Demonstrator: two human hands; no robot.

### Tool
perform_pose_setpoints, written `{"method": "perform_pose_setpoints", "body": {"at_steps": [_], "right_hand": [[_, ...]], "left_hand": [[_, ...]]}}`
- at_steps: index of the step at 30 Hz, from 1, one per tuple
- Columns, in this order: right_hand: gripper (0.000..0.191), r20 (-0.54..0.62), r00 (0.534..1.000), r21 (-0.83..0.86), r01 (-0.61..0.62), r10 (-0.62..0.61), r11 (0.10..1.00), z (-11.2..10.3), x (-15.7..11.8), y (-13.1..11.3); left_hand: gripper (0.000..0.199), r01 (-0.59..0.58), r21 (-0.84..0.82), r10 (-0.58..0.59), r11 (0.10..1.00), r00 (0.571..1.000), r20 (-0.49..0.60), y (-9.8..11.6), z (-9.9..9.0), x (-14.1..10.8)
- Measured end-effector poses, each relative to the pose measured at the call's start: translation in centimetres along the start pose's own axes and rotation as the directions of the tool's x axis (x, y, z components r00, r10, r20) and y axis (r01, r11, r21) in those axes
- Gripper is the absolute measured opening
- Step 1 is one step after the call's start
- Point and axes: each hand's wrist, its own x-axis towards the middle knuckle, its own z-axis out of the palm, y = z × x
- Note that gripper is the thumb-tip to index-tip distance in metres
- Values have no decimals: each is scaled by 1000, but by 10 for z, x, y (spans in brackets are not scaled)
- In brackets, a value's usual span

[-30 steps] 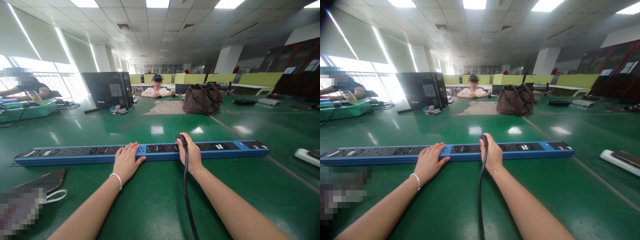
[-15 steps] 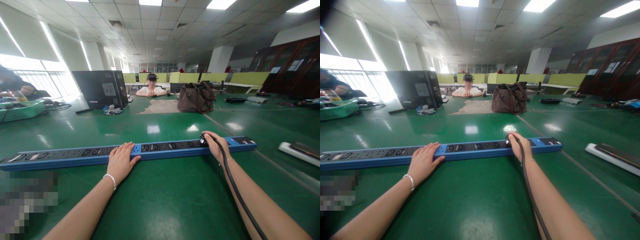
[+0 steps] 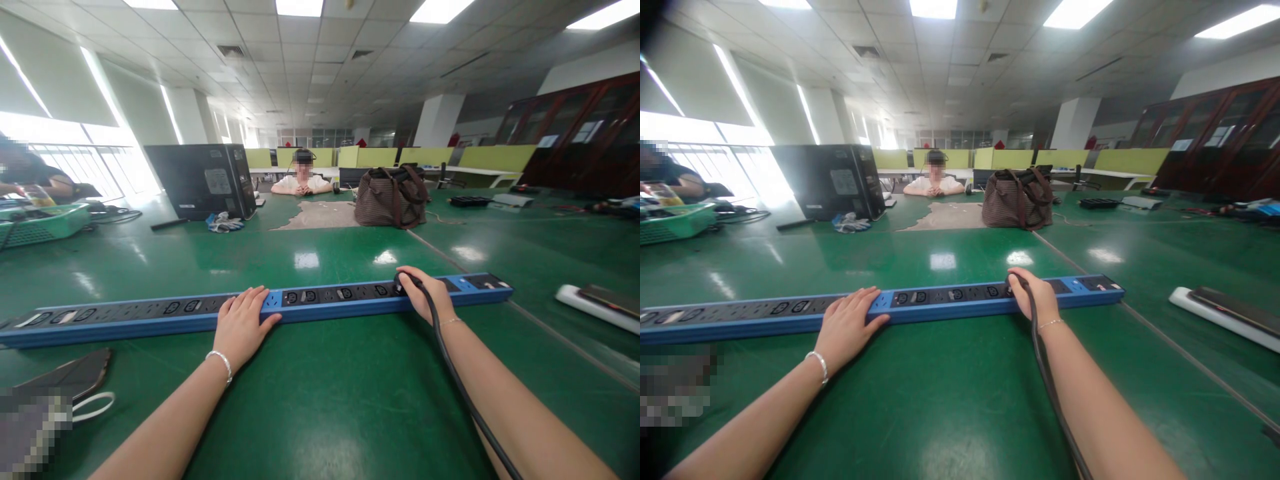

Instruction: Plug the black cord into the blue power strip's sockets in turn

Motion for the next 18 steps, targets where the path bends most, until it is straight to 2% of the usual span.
{"method": "perform_pose_setpoints", "body": {"at_steps": [8,18], "right_hand": [[34,11,997,-83,78,-77,994,-2,-2,-10],[33,-26,999,101,21,-18,995,2,-4,3]], "left_hand": [[52,12,-5,-12,1000,1000,10,1,-1,0],[52,8,-12,-8,1000,1000,19,1,-2,0]]}}
